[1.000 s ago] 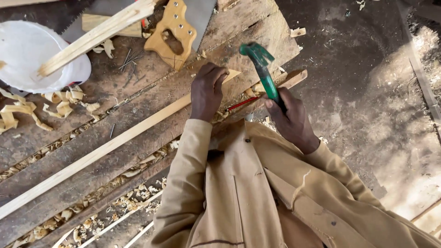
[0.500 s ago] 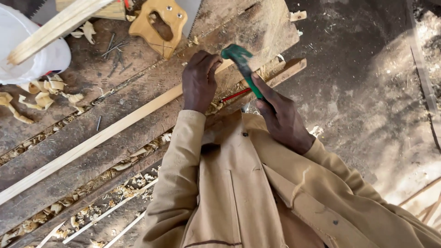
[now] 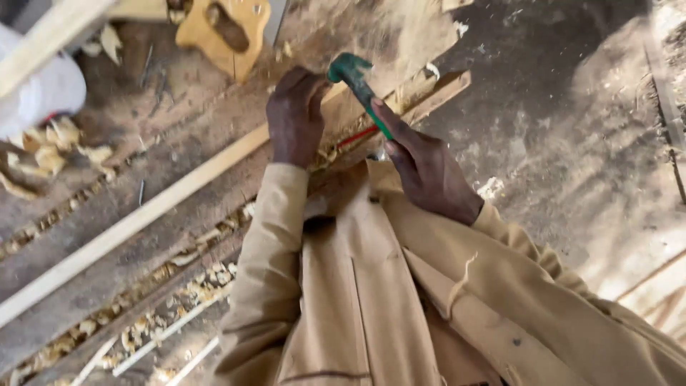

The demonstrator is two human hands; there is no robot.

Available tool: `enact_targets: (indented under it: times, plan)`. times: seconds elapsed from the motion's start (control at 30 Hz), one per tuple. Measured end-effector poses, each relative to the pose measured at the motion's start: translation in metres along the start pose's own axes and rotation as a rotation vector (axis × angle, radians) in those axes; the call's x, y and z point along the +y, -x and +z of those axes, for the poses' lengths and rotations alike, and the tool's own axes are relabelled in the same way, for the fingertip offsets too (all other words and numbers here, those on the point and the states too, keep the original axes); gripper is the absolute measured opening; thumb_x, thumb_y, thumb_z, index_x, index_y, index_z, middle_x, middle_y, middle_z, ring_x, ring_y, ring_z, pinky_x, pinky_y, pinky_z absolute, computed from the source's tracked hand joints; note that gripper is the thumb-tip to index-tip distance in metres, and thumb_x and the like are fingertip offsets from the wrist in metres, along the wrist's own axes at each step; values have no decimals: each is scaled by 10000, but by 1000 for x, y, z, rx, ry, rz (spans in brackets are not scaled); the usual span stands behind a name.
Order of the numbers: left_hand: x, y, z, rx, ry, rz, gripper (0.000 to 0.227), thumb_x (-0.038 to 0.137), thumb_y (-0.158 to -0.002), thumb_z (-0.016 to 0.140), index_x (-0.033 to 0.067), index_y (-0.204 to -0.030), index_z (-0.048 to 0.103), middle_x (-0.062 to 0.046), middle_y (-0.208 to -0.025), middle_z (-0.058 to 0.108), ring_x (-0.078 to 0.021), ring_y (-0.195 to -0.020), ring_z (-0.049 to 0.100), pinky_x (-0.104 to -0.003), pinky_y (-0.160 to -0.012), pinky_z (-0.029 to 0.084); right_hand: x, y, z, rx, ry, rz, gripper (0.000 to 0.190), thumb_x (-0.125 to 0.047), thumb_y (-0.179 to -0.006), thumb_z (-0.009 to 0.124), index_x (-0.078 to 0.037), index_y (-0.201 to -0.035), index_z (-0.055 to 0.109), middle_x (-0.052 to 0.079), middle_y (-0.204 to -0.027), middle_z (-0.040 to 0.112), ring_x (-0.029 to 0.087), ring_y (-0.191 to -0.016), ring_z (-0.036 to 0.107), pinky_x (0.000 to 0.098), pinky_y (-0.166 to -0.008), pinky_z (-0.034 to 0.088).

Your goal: The person measures and marks a wooden plank, then saws it to size. They hammer nails into the plank and apply glue to join it with another piece of wood.

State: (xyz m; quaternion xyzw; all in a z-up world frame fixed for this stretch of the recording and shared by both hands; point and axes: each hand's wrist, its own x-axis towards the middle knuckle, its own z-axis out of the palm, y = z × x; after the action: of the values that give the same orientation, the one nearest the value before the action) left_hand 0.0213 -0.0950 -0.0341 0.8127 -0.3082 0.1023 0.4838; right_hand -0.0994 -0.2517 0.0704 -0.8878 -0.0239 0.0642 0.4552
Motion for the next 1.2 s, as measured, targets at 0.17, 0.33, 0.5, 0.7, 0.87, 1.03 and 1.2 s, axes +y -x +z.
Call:
enact_targets:
  times: [0.17, 0.33, 0.5, 0.7, 0.87, 1.03, 1.2]
  plan:
    - [-4, 4, 1, -23, 32, -59, 145, 103, -901, 501, 82, -824, 622, -94, -707, 529, -352, -696, 560, -418, -610, 465, 1, 2, 6, 136, 99, -136, 401, -143, -947, 385, -3, -1320, 431, 264, -971, 612, 421, -798, 602, 471, -641, 485]
    - [4, -8, -1, -23, 0, -3, 196, 156, -933, 487, 81, -822, 629, -93, -724, 538, -332, -693, 568, -380, -633, 485, 13, 12, -5, 186, -4, -95, 428, -113, -928, 384, -77, -1354, 404, 208, -1035, 625, 351, -876, 614, 434, -707, 502]
    - [10, -10, 14, -49, 69, -55, 162, 94, -890, 539, -25, -854, 643, -243, -771, 592, -458, -726, 568, -520, -665, 475, 9, 32, -10, 175, -68, -81, 429, -88, -935, 375, -59, -1362, 391, 187, -1183, 542, 343, -1012, 555, 432, -808, 473]
    - [31, 37, -29, 2, -184, -143, 171, 223, -924, 496, 144, -926, 648, -26, -778, 578, -249, -629, 606, -361, -536, 507, 21, 27, -29, 286, 14, -79, 436, -64, -918, 412, 1, -1349, 408, 166, -1303, 494, 356, -981, 575, 423, -788, 471]
    - [32, 82, -30, -170, -765, 5, 101, 271, -868, 526, 285, -821, 614, 77, -622, 534, -118, -542, 592, -220, -466, 468, 49, 32, -23, 294, -64, -4, 436, -27, -916, 435, -8, -1352, 441, 215, -1073, 617, 241, -699, 611, 367, -609, 464]
    - [28, 99, -9, -155, -782, -16, 61, 136, -732, 584, 184, -764, 604, 30, -614, 536, -169, -545, 599, -273, -456, 486, 9, 18, -31, 247, -87, 8, 428, -37, -919, 434, -12, -1346, 439, 169, -814, 610, 217, -566, 554, 363, -533, 433]
    - [49, 99, -9, -118, -817, -153, 65, 160, -703, 645, 131, -749, 610, -4, -607, 570, -196, -527, 615, -291, -442, 494, -11, 12, -32, 180, -82, 31, 429, -23, -909, 444, -27, -1338, 454, 152, -671, 591, 192, -522, 531, 329, -495, 425]
